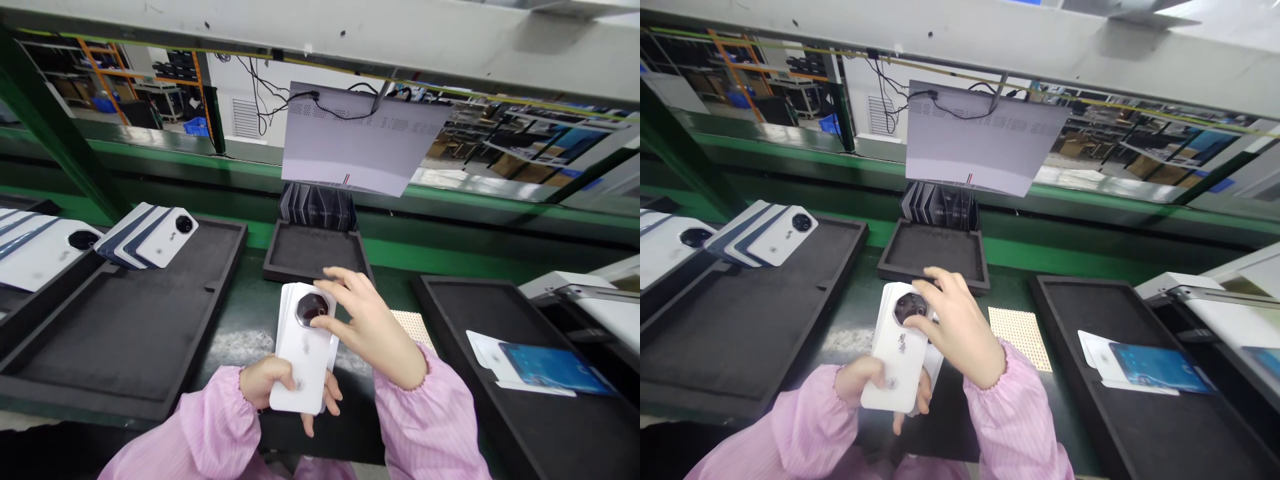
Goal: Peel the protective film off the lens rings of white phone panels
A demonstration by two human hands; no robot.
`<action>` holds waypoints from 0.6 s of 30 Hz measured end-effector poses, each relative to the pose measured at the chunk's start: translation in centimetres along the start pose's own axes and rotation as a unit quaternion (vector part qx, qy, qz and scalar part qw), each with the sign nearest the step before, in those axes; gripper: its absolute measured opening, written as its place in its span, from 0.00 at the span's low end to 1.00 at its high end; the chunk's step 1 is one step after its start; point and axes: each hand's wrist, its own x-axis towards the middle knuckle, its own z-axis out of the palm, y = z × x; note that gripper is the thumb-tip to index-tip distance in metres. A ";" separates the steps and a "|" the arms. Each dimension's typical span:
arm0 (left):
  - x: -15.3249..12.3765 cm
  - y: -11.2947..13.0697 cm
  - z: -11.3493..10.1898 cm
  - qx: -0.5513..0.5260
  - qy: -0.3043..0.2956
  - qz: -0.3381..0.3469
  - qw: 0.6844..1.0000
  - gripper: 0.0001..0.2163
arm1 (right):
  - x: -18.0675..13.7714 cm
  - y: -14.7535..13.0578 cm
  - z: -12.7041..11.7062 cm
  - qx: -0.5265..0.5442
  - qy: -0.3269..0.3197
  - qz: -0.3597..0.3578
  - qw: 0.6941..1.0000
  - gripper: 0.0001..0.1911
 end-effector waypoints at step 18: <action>-0.8 0.3 0.2 -0.040 -0.047 0.102 0.993 0.35 | -1.7 9.8 -1.6 0.219 0.152 0.221 0.938 0.13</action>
